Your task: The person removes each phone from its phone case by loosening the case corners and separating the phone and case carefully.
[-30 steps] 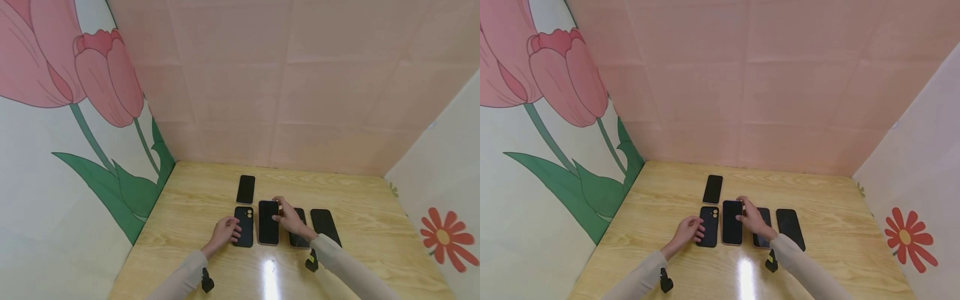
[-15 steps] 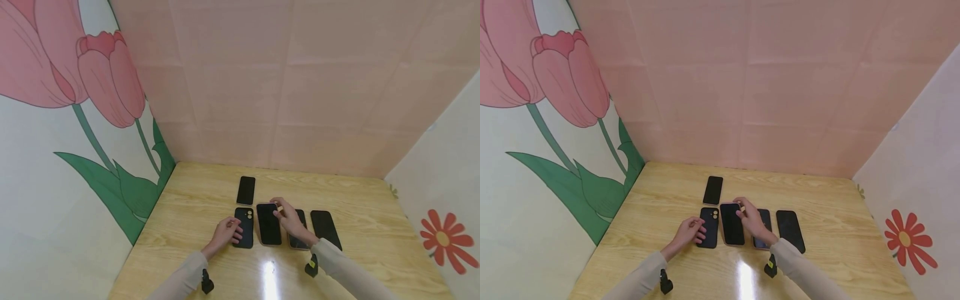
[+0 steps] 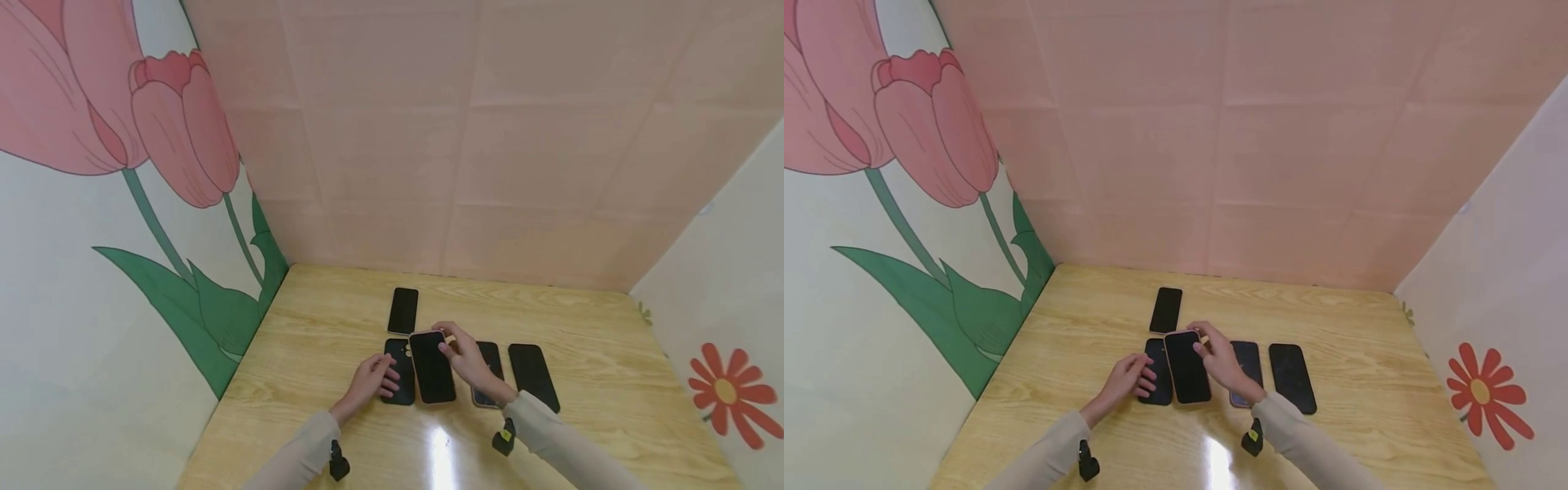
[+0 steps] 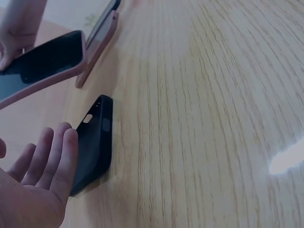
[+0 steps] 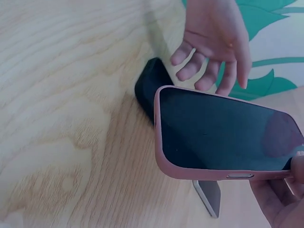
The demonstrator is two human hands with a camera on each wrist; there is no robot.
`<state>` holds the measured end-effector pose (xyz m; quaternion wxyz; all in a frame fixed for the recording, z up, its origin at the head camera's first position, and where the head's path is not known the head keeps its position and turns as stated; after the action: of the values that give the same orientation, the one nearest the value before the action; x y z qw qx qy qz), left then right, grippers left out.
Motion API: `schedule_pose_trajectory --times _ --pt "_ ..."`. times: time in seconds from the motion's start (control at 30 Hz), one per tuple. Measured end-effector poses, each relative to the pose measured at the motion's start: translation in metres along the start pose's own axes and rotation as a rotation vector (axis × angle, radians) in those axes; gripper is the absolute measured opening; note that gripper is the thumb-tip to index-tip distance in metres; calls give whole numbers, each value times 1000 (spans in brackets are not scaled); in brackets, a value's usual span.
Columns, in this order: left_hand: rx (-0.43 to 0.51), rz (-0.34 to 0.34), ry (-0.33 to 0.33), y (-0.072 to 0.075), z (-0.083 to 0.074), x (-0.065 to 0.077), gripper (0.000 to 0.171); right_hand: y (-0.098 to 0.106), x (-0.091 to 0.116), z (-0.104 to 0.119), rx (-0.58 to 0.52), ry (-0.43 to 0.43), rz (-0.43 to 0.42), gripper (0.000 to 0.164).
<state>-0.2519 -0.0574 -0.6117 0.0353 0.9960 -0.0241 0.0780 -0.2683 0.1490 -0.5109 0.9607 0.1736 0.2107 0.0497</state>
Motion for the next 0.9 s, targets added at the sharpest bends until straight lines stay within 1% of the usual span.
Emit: schedule_pose_trajectory --times 0.1,0.17,0.2,0.27,0.37,0.5,0.57,0.67,0.77,0.9 --pt "26 20 6 -2 2 0 47 2 0 14 -38 -77 9 35" --pt "37 33 9 -3 2 0 48 3 -1 15 -55 -134 6 35" --pt "42 38 10 -4 3 0 49 3 -2 15 -62 -149 6 36" --pt "45 47 12 -5 2 1 52 2 -3 13 -77 -159 3 36" --pt "54 66 17 -9 0 1 56 -1 -5 -1 -101 -154 -10 37" --pt "76 97 8 -14 -2 1 60 -7 -5 -19 -107 -146 -30 38" --pt "89 110 1 -17 -3 2 61 -9 -5 -22 -109 -155 -37 38" --pt "105 131 10 -20 0 2 60 -12 -5 -26 -123 -184 -53 38" --pt "87 182 3 -24 0 5 55 -13 -4 -27 -136 -209 -67 38" --pt "37 280 -22 -29 -2 9 51 -16 -4 -28 -143 -246 -68 38"
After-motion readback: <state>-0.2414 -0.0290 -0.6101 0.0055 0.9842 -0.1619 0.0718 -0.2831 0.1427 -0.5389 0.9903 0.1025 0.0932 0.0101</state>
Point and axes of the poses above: each hand's wrist, its own x-axis away from the middle knuckle, its own y-axis out of the back of the hand, z = x × y, the point moved 7 cm from there along -x, towards the middle knuckle, and after that the axes turned 9 degrees about -z, right-handed, at the moved point
